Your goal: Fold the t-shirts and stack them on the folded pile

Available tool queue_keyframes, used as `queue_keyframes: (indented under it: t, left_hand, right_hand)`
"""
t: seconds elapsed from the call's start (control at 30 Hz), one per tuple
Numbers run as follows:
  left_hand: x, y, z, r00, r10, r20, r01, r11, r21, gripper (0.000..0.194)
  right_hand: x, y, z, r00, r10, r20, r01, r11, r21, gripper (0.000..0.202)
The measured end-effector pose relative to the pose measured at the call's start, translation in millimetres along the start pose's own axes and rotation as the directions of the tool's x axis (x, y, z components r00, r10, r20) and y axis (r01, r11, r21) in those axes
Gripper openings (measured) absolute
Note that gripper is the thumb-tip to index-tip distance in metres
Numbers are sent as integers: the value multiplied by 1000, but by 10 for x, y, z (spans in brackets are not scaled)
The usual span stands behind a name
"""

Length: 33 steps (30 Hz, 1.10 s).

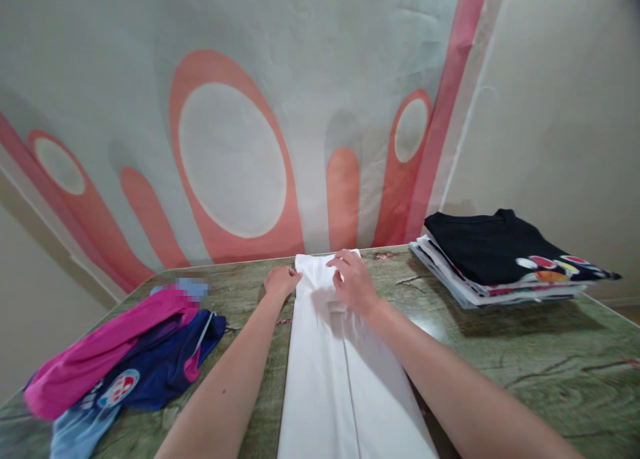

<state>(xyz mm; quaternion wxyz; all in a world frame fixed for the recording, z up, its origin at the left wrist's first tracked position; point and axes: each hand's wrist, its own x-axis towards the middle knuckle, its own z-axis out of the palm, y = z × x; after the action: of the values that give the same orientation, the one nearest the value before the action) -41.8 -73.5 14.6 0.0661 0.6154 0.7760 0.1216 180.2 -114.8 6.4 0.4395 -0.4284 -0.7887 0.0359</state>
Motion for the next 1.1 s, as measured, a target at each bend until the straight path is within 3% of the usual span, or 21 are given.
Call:
queue_keyframes:
  t: [0.07, 0.17, 0.33, 0.43, 0.5, 0.53, 0.57, 0.67, 0.7, 0.73, 0.8, 0.9, 1.0, 1.1]
  left_hand:
    - [51, 8, 54, 1000, 0, -10, -1, 1000, -22, 26]
    - [106, 1, 131, 999, 16, -42, -19, 998, -61, 21]
    - [85, -4, 144, 983, 74, -167, -94, 988, -121, 12]
    - [45, 91, 121, 949, 138, -283, -186, 971, -152, 15]
    - [26, 176, 147, 931, 209, -301, -270, 947, -177, 19]
    - [17, 213, 180, 924, 239, -298, -302, 935, -188, 20]
    - [4, 240, 225, 920, 258, -296, -323, 926, -196, 22]
    - [-65, 271, 403, 914, 269, -305, -336, 921, -196, 31]
    - [-98, 271, 462, 912, 276, -305, -342, 921, -189, 34]
    - [-131, 270, 514, 908, 291, -300, -353, 918, -179, 37]
    - [-190, 274, 587, 899, 339, -278, -390, 908, -153, 40]
    - [-230, 294, 616, 877, 422, -231, -454, 884, -110, 39]
    - [-220, 302, 601, 861, 480, -169, -496, 866, -66, 41]
    - [-200, 291, 590, 871, 487, -58, -485, 873, 57, 52]
  right_hand:
    - [-42, -213, 65, 951, -221, 218, 199, 973, 120, 37]
    - [-176, -490, 220, 798, -420, 432, 359, 907, 218, 33]
    - [-346, -771, 273, 745, -465, 479, 445, 881, 163, 34]
    - [-355, -836, 225, 708, -518, 481, 518, 843, 145, 28]
    - [-331, -823, 198, 667, -574, 474, 573, 803, 165, 21]
    - [-309, -793, 183, 668, -584, 461, 579, 797, 171, 17]
    - [-280, -745, 166, 698, -569, 435, 559, 813, 165, 16]
    - [-160, -480, 94, 918, -324, 231, 315, 946, 74, 23]
    - [-116, -357, 69, 973, -196, 127, 192, 981, 42, 25]
    - [-75, -223, 49, 998, -62, 21, 62, 998, 18, 27]
    - [-13, 51, 36, 968, 209, -140, -211, 978, -1, 31]
    - [15, 378, 83, 856, 493, -154, -496, 868, 21, 32]
    - [-1, 523, 149, 824, 556, -110, -557, 830, 19, 35]
    - [-9, 530, 166, 805, 582, -110, -587, 810, -10, 38]
